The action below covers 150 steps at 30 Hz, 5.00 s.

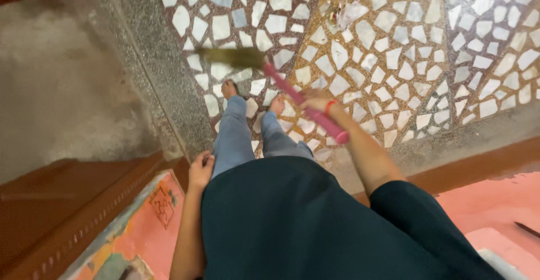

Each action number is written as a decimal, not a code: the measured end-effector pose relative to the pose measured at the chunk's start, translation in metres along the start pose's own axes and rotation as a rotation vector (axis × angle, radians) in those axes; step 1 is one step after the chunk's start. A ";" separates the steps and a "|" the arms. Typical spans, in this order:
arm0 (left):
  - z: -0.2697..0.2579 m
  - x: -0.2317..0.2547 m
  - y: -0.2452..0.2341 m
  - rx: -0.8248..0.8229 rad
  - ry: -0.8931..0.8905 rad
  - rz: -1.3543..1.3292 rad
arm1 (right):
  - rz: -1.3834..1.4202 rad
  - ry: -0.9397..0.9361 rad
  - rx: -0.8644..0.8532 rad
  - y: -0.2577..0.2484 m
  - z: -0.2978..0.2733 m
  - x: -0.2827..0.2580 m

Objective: The person sweeps a mosaic-tiled floor using a pink broom, moving debris toward a red dustpan placed nearby. The person is barefoot and moves around the room to gather the dirt.

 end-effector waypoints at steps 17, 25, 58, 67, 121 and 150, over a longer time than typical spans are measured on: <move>-0.029 -0.061 -0.026 -0.094 -0.104 0.239 | -0.072 0.079 0.103 0.039 -0.174 -0.009; -0.042 -0.090 -0.060 -0.057 -0.062 0.145 | -0.470 -0.404 -0.278 0.232 -0.033 -0.047; -0.110 -0.201 -0.129 -0.087 -0.126 0.086 | -0.055 -0.012 -0.170 0.293 -0.188 -0.038; -0.128 -0.197 -0.125 -0.009 -0.035 0.071 | 0.028 0.103 -0.164 0.322 -0.097 -0.020; -0.263 -0.214 -0.004 0.040 -0.205 0.143 | 0.341 0.171 0.298 0.111 -0.197 0.163; -0.328 -0.269 -0.031 0.020 -0.299 0.286 | 0.181 0.116 0.027 0.198 -0.193 0.206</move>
Point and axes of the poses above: each hand's wrist, its own z-axis towards the middle knuckle, its own y-axis out of the palm, x = y × z, the point moved 5 cm from there along z, towards the middle knuckle, and after that the axes turned 14 degrees about -z, right-handed, at the moved point
